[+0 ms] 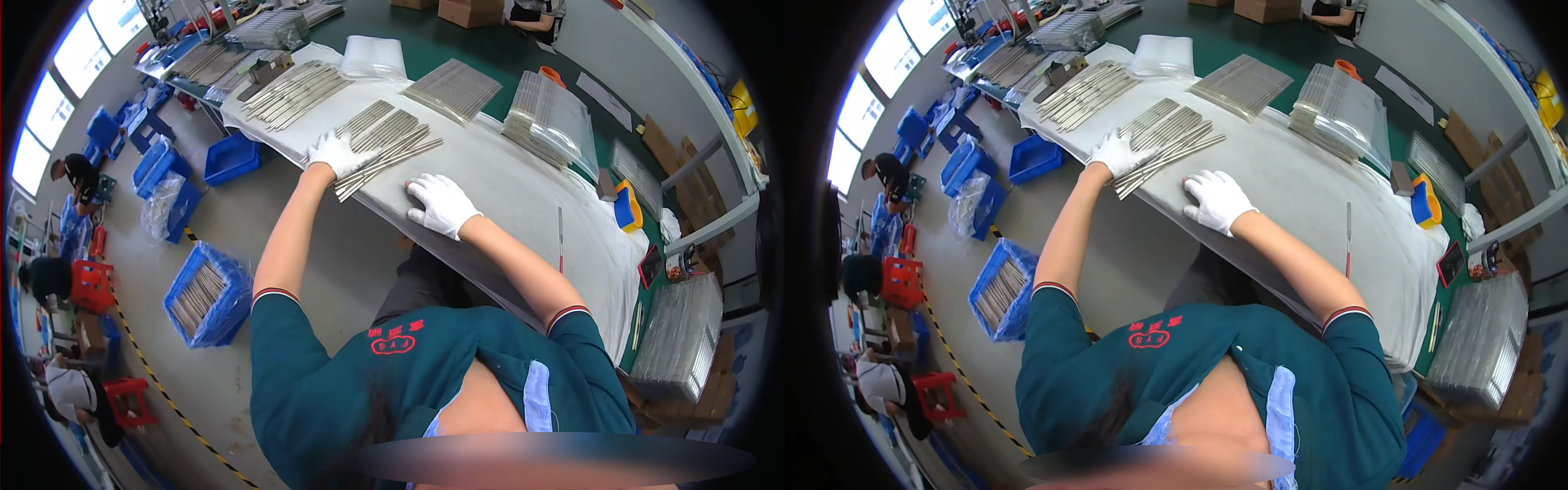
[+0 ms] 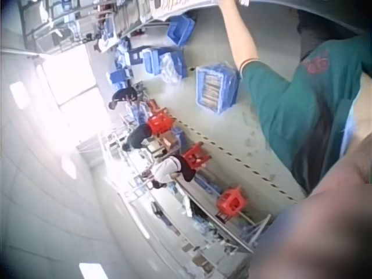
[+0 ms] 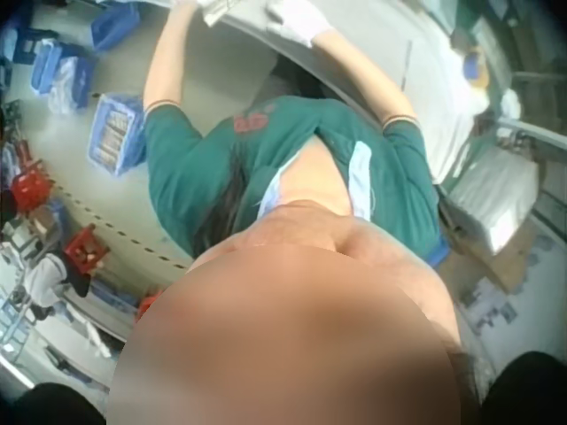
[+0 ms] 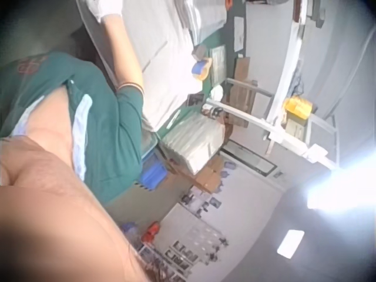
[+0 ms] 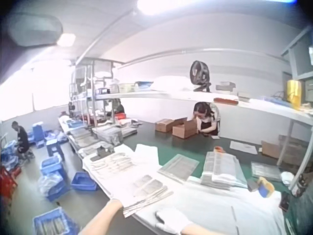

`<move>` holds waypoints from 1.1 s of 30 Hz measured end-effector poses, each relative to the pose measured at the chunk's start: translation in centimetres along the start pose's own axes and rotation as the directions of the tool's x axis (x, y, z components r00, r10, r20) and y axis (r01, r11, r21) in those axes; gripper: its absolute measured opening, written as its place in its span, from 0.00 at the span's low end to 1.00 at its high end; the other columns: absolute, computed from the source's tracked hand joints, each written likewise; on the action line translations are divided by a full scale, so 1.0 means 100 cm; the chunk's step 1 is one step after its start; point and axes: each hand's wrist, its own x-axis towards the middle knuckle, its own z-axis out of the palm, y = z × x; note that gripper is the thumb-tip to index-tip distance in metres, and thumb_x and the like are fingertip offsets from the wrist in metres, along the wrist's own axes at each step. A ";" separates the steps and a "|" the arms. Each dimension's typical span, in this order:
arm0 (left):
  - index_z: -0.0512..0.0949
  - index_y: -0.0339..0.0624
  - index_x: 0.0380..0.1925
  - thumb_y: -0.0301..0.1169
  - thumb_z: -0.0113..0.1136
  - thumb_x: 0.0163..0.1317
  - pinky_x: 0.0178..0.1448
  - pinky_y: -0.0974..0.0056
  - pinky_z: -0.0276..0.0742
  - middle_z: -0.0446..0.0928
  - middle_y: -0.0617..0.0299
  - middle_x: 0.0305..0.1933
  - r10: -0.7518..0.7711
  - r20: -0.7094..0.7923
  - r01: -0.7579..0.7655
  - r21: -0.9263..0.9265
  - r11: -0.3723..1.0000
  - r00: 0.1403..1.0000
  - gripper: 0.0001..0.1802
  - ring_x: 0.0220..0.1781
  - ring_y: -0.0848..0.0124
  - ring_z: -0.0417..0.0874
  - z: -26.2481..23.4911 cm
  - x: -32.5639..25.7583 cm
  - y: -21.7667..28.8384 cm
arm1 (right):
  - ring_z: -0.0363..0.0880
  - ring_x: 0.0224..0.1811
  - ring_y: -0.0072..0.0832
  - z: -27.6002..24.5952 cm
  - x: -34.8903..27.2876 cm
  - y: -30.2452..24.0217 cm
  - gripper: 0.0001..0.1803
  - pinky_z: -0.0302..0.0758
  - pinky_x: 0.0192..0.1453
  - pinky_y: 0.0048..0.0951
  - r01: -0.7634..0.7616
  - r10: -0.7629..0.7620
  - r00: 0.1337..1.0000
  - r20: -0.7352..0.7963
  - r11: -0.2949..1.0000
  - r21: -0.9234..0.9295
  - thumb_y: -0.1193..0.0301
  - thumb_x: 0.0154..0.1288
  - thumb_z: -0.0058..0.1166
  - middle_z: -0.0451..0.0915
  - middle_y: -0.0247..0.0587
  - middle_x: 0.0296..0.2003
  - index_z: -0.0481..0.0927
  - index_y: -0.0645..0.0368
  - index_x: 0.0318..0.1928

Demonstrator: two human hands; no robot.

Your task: Inspecting metal tubes, filing ends, and packaging them into plastic bags and bundles.

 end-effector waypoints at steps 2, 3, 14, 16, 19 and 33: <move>0.67 0.39 0.56 0.70 0.44 0.46 0.63 0.52 0.59 0.68 0.43 0.55 -0.048 0.006 0.048 -0.126 0.991 0.999 0.49 0.61 0.53 0.65 0.010 0.033 -0.041 | 0.66 0.54 0.39 0.011 0.023 -0.003 0.26 0.62 0.59 0.35 0.013 -0.014 1.000 0.004 0.999 0.029 0.57 0.55 0.46 0.72 0.47 0.48 0.72 0.62 0.49; 0.68 0.38 0.55 0.70 0.43 0.46 0.61 0.56 0.63 0.73 0.42 0.49 -0.065 0.025 0.070 -0.245 0.967 0.998 0.49 0.57 0.52 0.71 0.006 0.039 -0.045 | 0.65 0.55 0.39 0.013 0.031 -0.001 0.26 0.60 0.60 0.35 -0.003 0.002 1.000 0.004 0.998 0.057 0.57 0.55 0.46 0.72 0.47 0.49 0.72 0.62 0.49; 0.78 0.33 0.34 0.56 0.56 0.47 0.46 0.54 0.73 0.76 0.41 0.35 0.126 -0.159 -0.144 -0.101 0.984 0.979 0.32 0.39 0.49 0.78 0.016 0.012 -0.011 | 0.54 0.64 0.48 0.009 0.086 0.053 0.51 0.47 0.66 0.50 0.298 -0.300 0.954 -0.005 0.950 -0.094 0.41 0.37 0.59 0.60 0.53 0.59 0.62 0.58 0.59; 0.77 0.35 0.36 0.55 0.55 0.50 0.46 0.54 0.73 0.75 0.42 0.36 0.241 -0.179 -0.249 -0.026 0.968 0.954 0.30 0.39 0.49 0.77 0.023 0.008 -0.009 | 0.55 0.64 0.47 0.008 0.098 0.059 0.54 0.48 0.66 0.49 0.380 -0.375 0.925 0.066 0.920 -0.100 0.39 0.34 0.60 0.61 0.54 0.58 0.62 0.61 0.59; 0.76 0.35 0.38 0.54 0.55 0.51 0.46 0.54 0.72 0.74 0.43 0.36 0.296 -0.107 -0.302 -0.049 0.952 0.949 0.30 0.40 0.50 0.77 0.025 0.003 -0.007 | 0.56 0.63 0.47 -0.001 0.101 0.056 0.60 0.47 0.66 0.48 0.499 -0.489 0.854 0.180 0.866 -0.015 0.35 0.28 0.59 0.62 0.56 0.57 0.60 0.68 0.58; 0.73 0.38 0.32 0.46 0.45 0.61 0.42 0.52 0.72 0.73 0.46 0.35 0.280 -0.135 -0.303 -0.199 0.932 0.950 0.21 0.37 0.50 0.77 0.042 -0.069 0.041 | 0.70 0.43 0.44 -0.006 0.069 0.052 0.58 0.66 0.52 0.39 0.530 -0.560 0.820 0.120 0.821 0.210 0.42 0.18 0.65 0.71 0.49 0.39 0.65 0.64 0.53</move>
